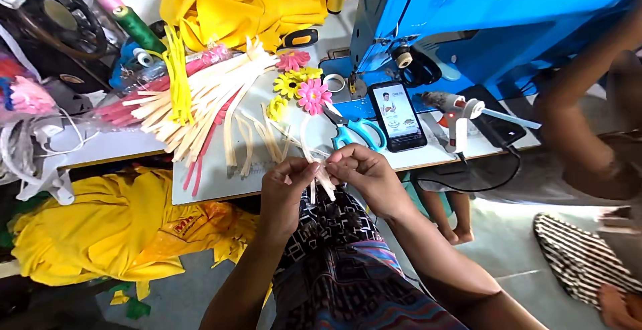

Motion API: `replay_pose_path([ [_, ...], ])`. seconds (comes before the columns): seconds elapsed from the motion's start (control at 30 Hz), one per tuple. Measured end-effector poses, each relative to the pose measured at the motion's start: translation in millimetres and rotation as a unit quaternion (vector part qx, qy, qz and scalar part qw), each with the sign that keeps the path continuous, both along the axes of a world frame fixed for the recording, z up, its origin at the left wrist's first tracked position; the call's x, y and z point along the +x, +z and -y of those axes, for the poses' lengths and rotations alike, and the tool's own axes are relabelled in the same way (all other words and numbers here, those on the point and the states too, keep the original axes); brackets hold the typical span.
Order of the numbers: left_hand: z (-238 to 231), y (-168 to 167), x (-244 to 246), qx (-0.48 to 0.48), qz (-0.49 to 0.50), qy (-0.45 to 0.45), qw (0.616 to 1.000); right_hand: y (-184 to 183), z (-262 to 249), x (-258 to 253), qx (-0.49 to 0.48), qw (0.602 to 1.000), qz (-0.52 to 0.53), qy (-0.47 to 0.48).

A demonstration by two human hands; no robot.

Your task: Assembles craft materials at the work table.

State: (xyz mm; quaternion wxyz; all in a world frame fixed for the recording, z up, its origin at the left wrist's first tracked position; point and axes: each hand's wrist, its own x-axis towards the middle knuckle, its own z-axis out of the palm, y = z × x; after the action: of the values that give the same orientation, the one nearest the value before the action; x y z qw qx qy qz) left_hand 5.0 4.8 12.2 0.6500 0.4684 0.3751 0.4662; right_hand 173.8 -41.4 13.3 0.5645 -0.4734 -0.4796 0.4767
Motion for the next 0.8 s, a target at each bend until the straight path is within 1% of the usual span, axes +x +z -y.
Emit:
replay_pose_path([
  [0.13,0,-3,2,0.018,-0.004,0.022,1.000,2,0,1,-0.001,1.000,0.028,0.003],
  [0.2,0,-3,4,0.017,0.007,0.036,0.999,1,-1,-2,-0.009,1.000,0.018,0.003],
  [0.23,1,-3,5,0.016,0.017,0.042,0.999,0,-1,-3,-0.015,1.000,-0.005,0.006],
  [0.33,2,-4,11,0.003,0.042,0.059,0.997,-1,-4,-8,-0.052,0.991,-0.118,0.037],
  [0.37,3,-3,12,-0.006,0.045,0.068,0.997,0,-4,-10,-0.065,0.987,-0.141,0.037],
  [0.43,4,-3,14,-0.029,0.050,0.083,0.995,-1,-3,-14,-0.063,0.987,-0.144,0.017],
  [0.5,5,-2,17,-0.057,0.064,0.100,0.991,-7,-2,-19,-0.024,0.995,-0.096,-0.013],
  [0.57,5,-1,20,-0.083,0.080,0.103,0.988,-13,-1,-23,0.019,0.999,-0.022,-0.043],
  [0.63,5,1,20,-0.090,0.075,0.099,0.988,-16,1,-22,0.052,0.996,0.057,-0.043],
  [0.7,4,3,14,-0.053,0.035,0.083,0.995,-12,2,-10,0.089,0.982,0.168,-0.013],
  [0.73,3,2,9,-0.013,-0.004,0.066,0.998,-7,2,-1,0.120,0.967,0.226,-0.010],
  [0.8,2,1,-4,0.053,-0.080,0.010,0.995,11,-3,19,0.193,0.927,0.320,-0.040],
])
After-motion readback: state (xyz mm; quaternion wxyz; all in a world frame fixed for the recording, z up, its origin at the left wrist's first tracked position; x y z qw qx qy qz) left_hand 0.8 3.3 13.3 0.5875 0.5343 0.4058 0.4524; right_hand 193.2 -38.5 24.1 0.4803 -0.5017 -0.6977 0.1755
